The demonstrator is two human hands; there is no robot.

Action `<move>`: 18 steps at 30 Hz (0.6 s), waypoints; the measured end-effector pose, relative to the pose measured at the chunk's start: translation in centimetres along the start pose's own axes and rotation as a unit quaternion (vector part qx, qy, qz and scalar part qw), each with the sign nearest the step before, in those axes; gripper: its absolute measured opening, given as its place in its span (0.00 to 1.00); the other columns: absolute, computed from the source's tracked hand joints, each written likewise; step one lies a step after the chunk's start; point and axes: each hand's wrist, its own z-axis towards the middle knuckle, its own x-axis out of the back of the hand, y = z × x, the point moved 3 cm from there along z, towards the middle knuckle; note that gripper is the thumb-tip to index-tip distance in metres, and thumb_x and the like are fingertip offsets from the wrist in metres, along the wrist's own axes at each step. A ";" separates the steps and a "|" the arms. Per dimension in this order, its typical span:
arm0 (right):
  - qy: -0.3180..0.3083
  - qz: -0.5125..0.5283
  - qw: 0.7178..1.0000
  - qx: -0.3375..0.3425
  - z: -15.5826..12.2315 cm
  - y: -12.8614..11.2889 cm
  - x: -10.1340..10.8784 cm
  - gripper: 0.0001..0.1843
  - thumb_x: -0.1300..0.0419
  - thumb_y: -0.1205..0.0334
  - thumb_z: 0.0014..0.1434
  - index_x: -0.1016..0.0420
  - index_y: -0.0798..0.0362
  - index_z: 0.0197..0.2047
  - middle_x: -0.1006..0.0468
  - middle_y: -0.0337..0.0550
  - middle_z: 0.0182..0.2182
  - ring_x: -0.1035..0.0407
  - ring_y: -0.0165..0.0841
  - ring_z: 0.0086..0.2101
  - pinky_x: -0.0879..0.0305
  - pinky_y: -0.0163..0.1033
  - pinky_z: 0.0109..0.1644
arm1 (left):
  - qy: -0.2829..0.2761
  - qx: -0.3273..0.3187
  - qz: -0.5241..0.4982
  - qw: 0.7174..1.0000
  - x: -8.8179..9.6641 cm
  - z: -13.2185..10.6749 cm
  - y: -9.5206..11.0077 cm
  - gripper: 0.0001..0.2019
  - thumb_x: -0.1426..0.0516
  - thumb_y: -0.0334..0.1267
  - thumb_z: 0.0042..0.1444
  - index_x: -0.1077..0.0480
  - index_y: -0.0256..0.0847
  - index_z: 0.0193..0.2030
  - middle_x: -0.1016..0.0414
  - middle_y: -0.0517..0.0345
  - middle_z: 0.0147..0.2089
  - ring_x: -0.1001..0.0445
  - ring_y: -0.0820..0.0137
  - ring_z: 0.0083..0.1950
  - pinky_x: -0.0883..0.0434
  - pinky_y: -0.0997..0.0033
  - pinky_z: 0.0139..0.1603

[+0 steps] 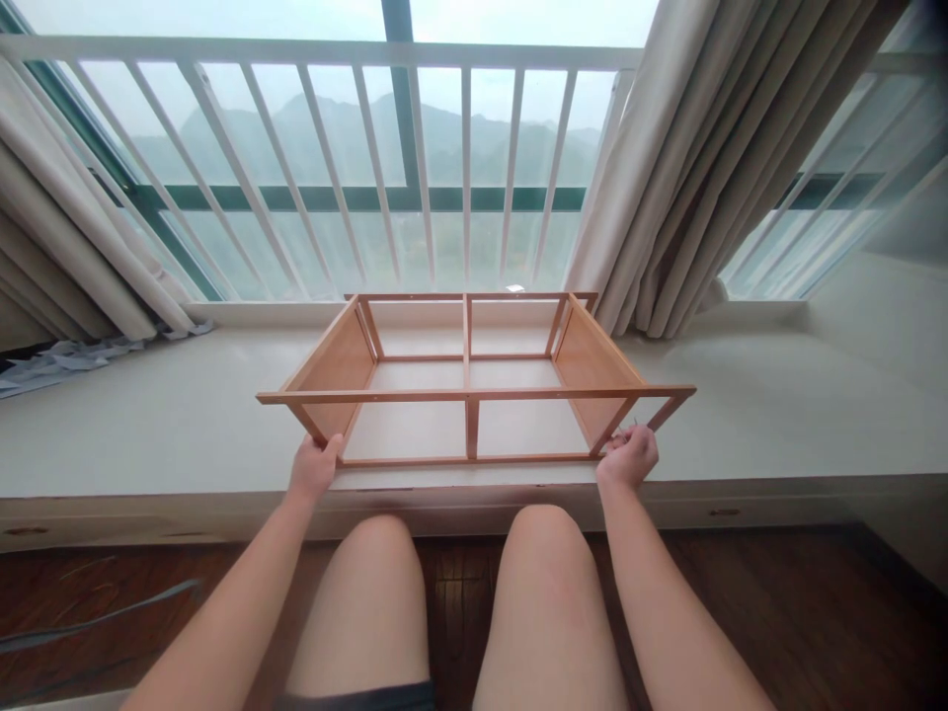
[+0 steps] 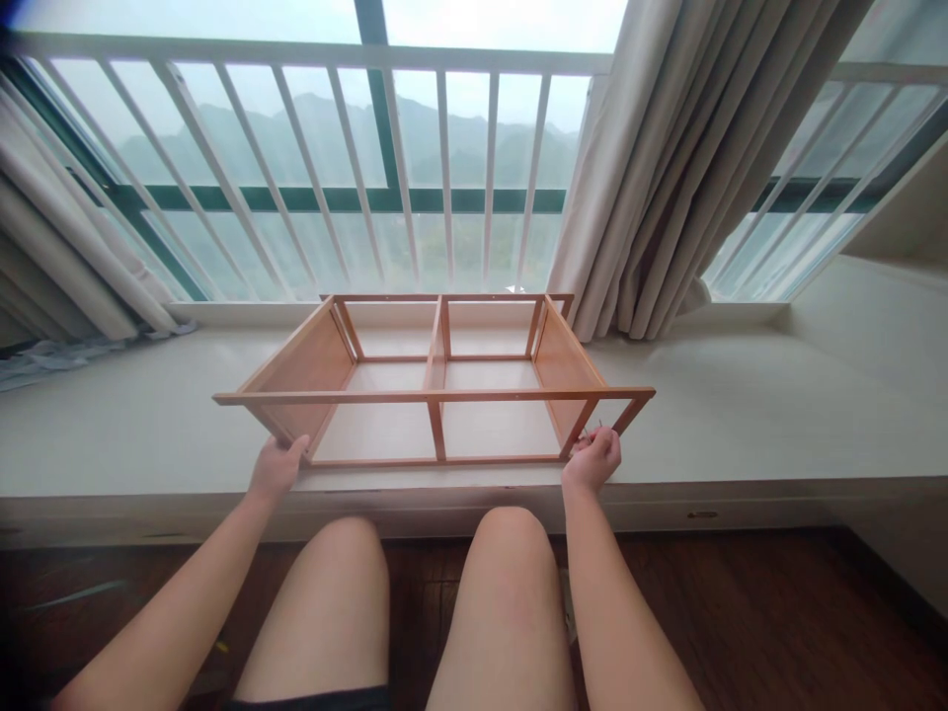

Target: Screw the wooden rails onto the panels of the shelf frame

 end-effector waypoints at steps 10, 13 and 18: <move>-0.001 -0.036 0.998 0.059 -0.4 -4.4 0.2 0.17 0.48 0.52 0.60 0.49 0.49 0.25 0.53 0.29 0.19 0.57 0.24 0.18 0.58 0.31 0.19 | 0.041 0.000 0.091 0.995 4.2 -3.2 3.8 0.17 0.47 0.54 0.53 0.33 0.42 0.38 0.23 0.48 0.41 0.25 0.50 0.48 0.29 0.56 0.50; -0.010 -0.044 0.995 0.084 0.0 -6.6 -0.9 0.18 0.48 0.50 0.62 0.47 0.49 0.26 0.52 0.29 0.19 0.56 0.24 0.18 0.58 0.31 0.18 | 0.049 0.012 0.138 0.989 6.3 -3.4 6.7 0.16 0.47 0.53 0.54 0.34 0.41 0.36 0.24 0.48 0.37 0.25 0.50 0.44 0.29 0.56 0.45; -0.028 -0.062 0.990 0.126 1.3 -10.5 -3.6 0.18 0.50 0.50 0.64 0.47 0.49 0.26 0.52 0.30 0.20 0.56 0.24 0.17 0.60 0.33 0.18 | 0.064 -0.018 0.198 0.978 9.3 -2.5 11.0 0.19 0.50 0.55 0.56 0.33 0.39 0.39 0.24 0.45 0.40 0.26 0.50 0.45 0.30 0.56 0.45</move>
